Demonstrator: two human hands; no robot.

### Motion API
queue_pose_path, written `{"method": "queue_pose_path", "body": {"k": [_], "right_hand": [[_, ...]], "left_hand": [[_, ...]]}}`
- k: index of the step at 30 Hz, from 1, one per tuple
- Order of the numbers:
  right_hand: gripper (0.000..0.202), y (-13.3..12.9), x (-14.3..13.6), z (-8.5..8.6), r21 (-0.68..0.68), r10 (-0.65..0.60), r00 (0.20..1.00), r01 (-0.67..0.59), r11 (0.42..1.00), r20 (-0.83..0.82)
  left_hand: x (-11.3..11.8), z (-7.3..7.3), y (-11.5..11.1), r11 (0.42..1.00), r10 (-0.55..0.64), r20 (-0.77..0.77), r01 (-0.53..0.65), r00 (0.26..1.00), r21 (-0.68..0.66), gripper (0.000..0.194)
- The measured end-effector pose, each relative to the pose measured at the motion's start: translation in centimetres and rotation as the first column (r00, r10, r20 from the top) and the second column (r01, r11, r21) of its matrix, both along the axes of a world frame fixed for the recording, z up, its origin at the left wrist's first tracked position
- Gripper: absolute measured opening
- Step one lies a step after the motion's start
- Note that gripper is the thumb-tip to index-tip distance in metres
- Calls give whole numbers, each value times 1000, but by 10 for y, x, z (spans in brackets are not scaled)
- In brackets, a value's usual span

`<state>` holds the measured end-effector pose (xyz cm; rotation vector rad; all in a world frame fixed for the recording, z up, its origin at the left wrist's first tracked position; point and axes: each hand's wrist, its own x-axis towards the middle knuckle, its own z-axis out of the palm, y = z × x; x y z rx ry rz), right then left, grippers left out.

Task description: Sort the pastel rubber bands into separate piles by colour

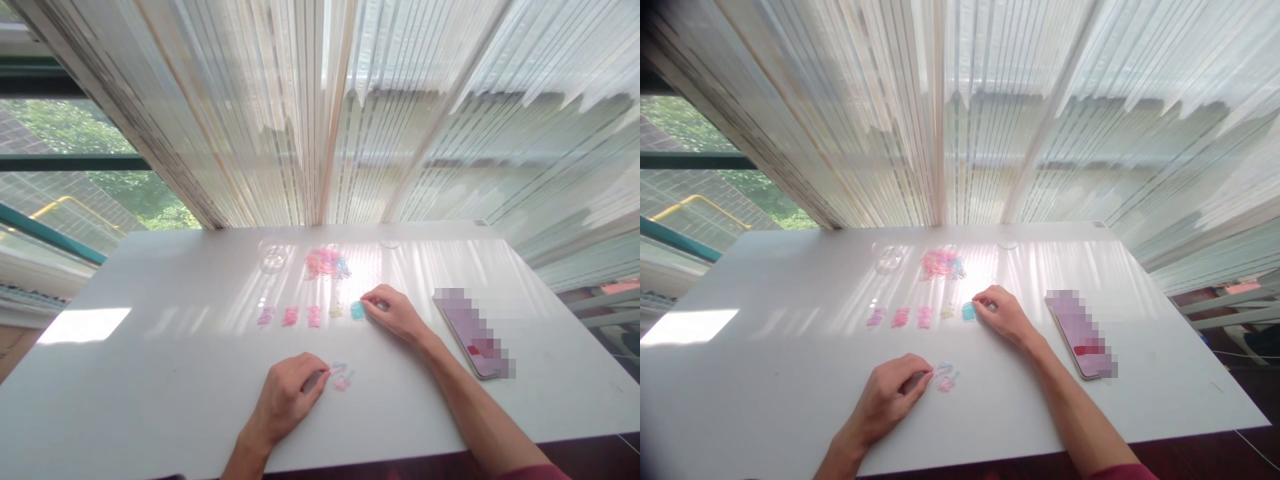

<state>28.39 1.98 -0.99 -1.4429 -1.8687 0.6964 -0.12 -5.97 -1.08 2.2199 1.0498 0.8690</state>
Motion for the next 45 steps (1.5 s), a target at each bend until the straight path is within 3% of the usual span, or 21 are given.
{"method": "queue_pose_path", "body": {"k": [9,14,22,34,40,45], "right_hand": [[18,-3,0,-2,41,26,1000,-26,999,5],[29,-5,1,-10,119,74,997,-77,990,24],[38,-4,3,-14,128,121,985,-136,982,119],[32,-7,2,-14,139,51,998,-53,989,21],[26,-19,2,5,137,35,999,-33,990,-8],[20,-52,-3,35,-87,142,987,-136,987,71]], "left_hand": [[0,0,0,1000,4,-11,-5,1000,-16,10],[2,0,1,1000,1,-9,-2,1000,-24,10],[2,2,1,1000,8,-5,-8,1000,-15,11],[1,0,1,1000,28,9,-28,1000,-10,12],[1,3,0,994,30,-21,-27,999,105,12],[1,5,-1,994,50,-83,-41,995,105,15]]}}
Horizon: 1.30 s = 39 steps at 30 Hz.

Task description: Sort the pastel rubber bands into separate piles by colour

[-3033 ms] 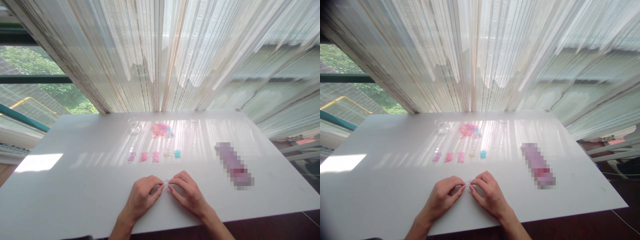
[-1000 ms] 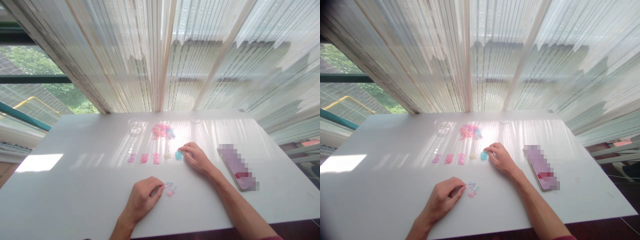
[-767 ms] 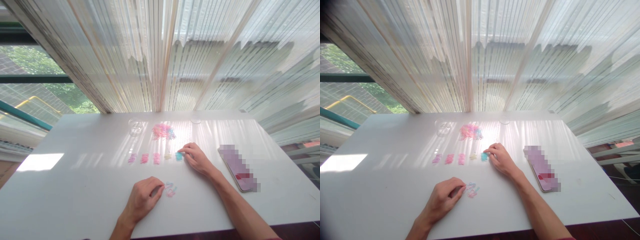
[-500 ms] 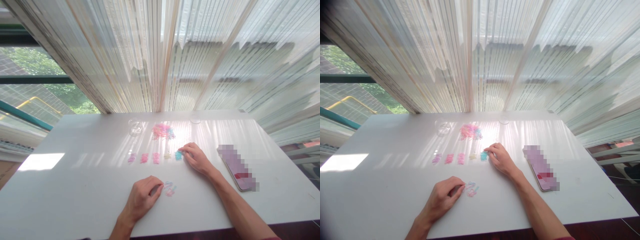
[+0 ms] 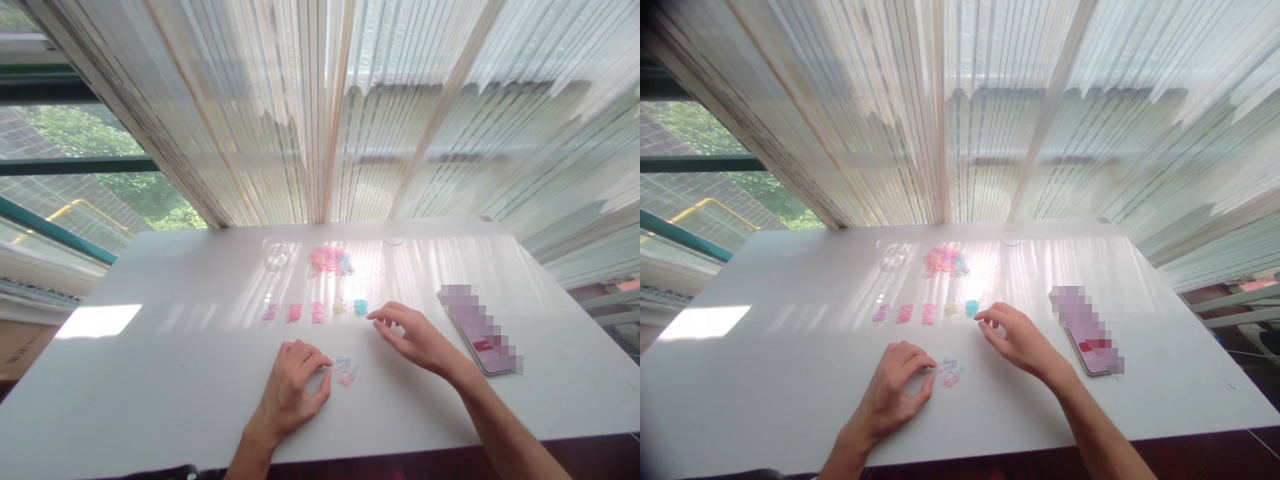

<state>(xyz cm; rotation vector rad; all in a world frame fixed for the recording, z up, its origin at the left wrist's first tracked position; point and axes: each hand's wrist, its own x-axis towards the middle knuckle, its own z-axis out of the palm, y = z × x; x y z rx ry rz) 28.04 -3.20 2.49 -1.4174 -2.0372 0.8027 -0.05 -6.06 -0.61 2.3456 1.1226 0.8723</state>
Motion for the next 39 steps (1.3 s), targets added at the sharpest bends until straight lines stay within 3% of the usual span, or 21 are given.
{"method": "queue_pose_path", "body": {"k": [4,10,14,25,33,39], "right_hand": [[19,-30,-19,0,2,102,995,-102,995,-13],[19,-50,-45,-35,156,22,997,-10,988,-73],[16,-50,-50,-46,245,11,999,-2,970,-36],[14,-49,-53,-45,267,-13,1000,20,964,-27],[16,-47,-54,-44,282,-16,998,31,959,-56],[15,-47,-54,-43,271,-18,998,34,962,-60]], "left_hand": [[1,1,-1,999,2,-49,-4,999,-35,14],[-3,3,-3,999,6,-77,-9,997,-43,15],[-6,1,-3,999,40,-97,-40,994,0,7],[-4,-6,-1,999,3,-72,0,997,42,11],[-3,-2,-2,999,41,-72,-39,997,36,7],[-1,-6,0,998,7,-121,1,993,66,17]]}}
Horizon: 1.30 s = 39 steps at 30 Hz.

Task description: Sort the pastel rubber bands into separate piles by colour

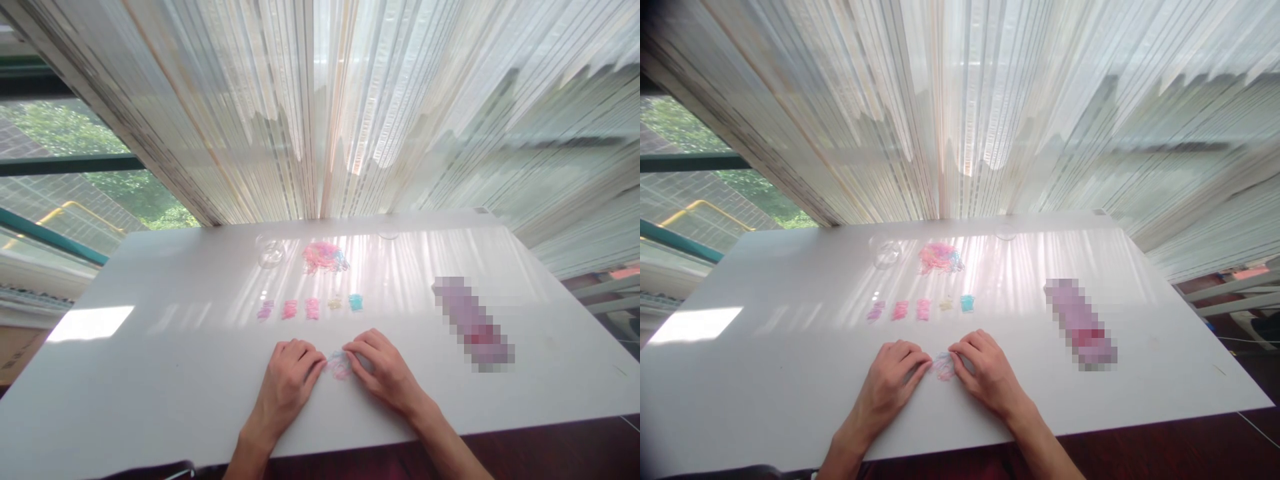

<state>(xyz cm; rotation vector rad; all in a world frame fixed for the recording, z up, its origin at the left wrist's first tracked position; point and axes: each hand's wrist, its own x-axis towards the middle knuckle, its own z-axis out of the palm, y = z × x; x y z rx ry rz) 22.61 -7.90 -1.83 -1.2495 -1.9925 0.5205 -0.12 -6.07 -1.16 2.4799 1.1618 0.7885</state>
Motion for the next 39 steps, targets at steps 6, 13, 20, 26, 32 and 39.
{"method": "queue_pose_path", "body": {"k": [6,13,20,26,32,39], "right_hand": [[17,-2,-1,2,11,16,999,-15,1000,-42],[18,-4,-7,3,9,89,992,-88,996,-88],[10,-2,-9,1,34,105,987,-102,994,-122],[10,-3,-8,-1,33,86,985,-81,996,-148],[10,-3,-7,-2,31,59,982,-54,998,-182],[10,-2,-8,0,25,55,978,-51,998,-202]], "left_hand": [[3,1,-4,998,35,53,-32,998,-56,16],[7,5,-8,988,-22,152,44,988,-146,13],[10,4,-8,985,1,193,33,981,-169,8],[12,4,-11,964,64,277,12,959,-264,9],[17,1,-14,955,121,288,-32,950,-295,11],[17,-1,-13,948,128,303,-27,944,-317,7]]}}
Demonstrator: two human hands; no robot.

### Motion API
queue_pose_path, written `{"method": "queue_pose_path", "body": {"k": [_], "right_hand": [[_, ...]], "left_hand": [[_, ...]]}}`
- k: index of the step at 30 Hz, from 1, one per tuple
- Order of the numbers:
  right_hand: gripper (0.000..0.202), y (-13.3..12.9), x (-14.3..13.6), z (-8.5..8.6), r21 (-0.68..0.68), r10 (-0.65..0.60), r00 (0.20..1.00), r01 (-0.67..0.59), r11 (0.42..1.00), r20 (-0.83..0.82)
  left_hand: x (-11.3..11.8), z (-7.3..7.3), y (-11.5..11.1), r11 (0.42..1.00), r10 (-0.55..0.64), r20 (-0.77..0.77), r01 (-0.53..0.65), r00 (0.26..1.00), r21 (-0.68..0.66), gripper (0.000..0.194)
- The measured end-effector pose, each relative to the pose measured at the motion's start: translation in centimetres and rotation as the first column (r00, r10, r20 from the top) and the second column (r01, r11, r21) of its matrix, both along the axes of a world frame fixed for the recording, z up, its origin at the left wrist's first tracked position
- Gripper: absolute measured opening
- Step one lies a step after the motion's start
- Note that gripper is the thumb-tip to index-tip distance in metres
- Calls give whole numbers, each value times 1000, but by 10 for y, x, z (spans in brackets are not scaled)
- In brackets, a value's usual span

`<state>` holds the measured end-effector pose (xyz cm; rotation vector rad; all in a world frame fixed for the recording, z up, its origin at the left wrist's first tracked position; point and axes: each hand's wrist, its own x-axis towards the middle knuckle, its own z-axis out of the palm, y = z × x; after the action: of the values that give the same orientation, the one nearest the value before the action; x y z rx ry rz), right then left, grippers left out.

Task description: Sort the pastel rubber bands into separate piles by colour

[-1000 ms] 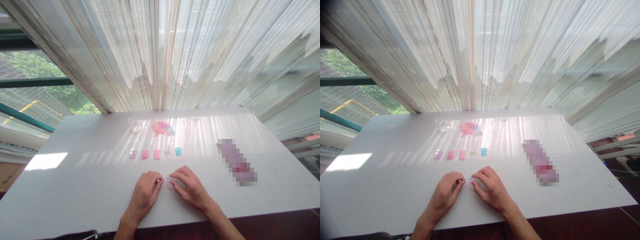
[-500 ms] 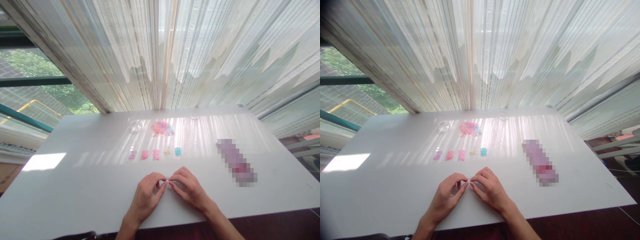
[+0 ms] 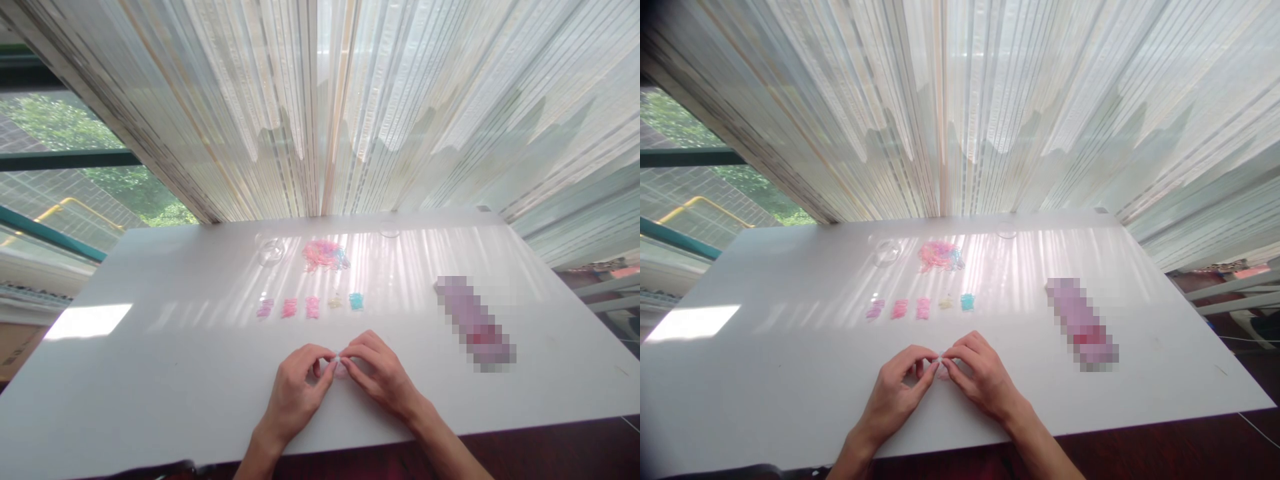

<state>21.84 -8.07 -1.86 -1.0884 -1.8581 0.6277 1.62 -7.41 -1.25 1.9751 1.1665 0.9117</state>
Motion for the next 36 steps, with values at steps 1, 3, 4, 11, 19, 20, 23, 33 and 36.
{"method": "queue_pose_path", "body": {"k": [1,3,4,11,19,20,23,33,36], "right_hand": [[10,0,0,0,-2,1,1000,-1,1000,-3],[10,-1,0,0,-4,1,1000,-1,1000,-9],[10,-1,1,0,-5,0,1000,0,1000,-12],[8,0,1,1,-24,3,1000,-3,1000,-13],[8,0,0,-1,5,-5,1000,5,1000,7],[8,0,0,0,7,-10,1000,10,1000,6],[8,1,4,6,6,-18,1000,18,1000,15],[14,43,54,13,118,-113,964,86,989,241],[15,51,62,6,139,-116,952,79,987,283]], "left_hand": [[0,0,0,1000,1,-1,-1,1000,-3,7],[0,-2,0,1000,3,-5,-3,1000,-10,6],[0,-2,0,1000,4,-7,-4,1000,-13,6],[0,-4,1,1000,14,-9,-14,1000,-20,5],[0,-3,0,1000,9,22,-9,1000,1,5],[0,-3,1,1000,10,23,-10,1000,5,5],[1,-3,2,1000,13,14,-13,1000,11,5],[1,-5,1,999,26,3,-26,1000,29,8],[1,-5,0,999,34,11,-34,999,34,8]]}}
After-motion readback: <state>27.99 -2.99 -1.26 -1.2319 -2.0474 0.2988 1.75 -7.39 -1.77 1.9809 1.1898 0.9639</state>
